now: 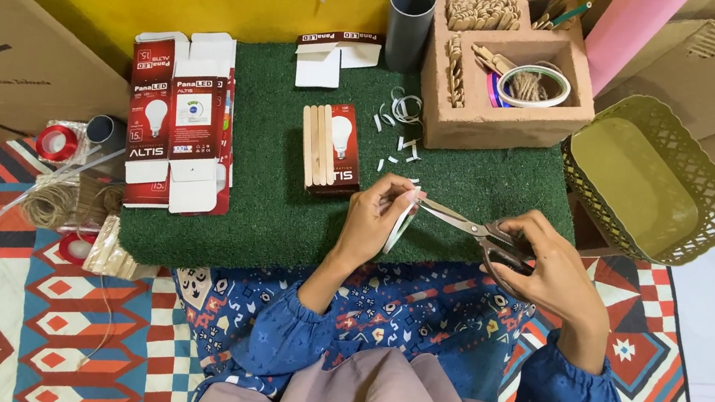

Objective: The person sits on a rug and repeatedly wraps small pieces of white tape around individual wooden craft sticks, then places them into a red and white box. The person uses scissors to cut tape and handles the sticks one at a time.

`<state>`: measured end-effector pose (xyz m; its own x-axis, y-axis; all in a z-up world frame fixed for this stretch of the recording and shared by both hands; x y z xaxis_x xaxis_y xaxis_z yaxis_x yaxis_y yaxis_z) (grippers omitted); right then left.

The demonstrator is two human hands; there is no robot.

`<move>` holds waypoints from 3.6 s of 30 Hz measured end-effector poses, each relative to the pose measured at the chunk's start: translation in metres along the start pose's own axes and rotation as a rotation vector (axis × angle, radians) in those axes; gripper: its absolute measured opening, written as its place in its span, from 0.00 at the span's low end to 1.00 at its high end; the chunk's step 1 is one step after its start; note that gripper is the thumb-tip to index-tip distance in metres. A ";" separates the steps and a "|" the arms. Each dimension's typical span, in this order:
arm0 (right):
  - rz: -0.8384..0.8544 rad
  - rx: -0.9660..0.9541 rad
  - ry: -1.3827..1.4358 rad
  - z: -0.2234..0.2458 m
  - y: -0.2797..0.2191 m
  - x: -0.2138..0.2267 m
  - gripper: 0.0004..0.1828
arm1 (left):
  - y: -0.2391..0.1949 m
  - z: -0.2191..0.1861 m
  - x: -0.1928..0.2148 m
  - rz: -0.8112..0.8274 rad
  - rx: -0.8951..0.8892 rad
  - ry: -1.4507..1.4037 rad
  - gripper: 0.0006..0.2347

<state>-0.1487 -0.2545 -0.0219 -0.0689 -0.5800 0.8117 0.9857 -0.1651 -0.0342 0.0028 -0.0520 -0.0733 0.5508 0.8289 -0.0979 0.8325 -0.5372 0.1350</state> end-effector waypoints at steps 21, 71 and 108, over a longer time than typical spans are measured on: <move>-0.103 -0.030 -0.038 -0.006 0.002 0.000 0.24 | 0.001 -0.025 -0.004 -0.040 -0.069 0.153 0.05; -0.528 0.155 -0.173 0.000 0.230 0.034 0.05 | 0.162 -0.064 -0.054 -0.216 -0.548 0.512 0.05; -0.082 -0.047 0.384 0.068 0.157 -0.176 0.19 | -0.074 -0.045 0.120 -0.336 -0.242 0.257 0.05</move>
<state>0.0291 -0.1238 -0.1305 -0.2083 -0.8181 0.5360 0.9670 -0.2545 -0.0128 0.0043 0.0945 -0.0511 0.1963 0.9782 0.0670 0.9074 -0.2072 0.3658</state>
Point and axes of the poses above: each hand's wrist, its own y-axis towards the middle knuckle, its own x-axis out of the back of the hand, z = x × y, the point moved 6 cm from there along y, towards the middle knuckle, and after that the axes turned 1 degree about -y, right-handed, at the moved point
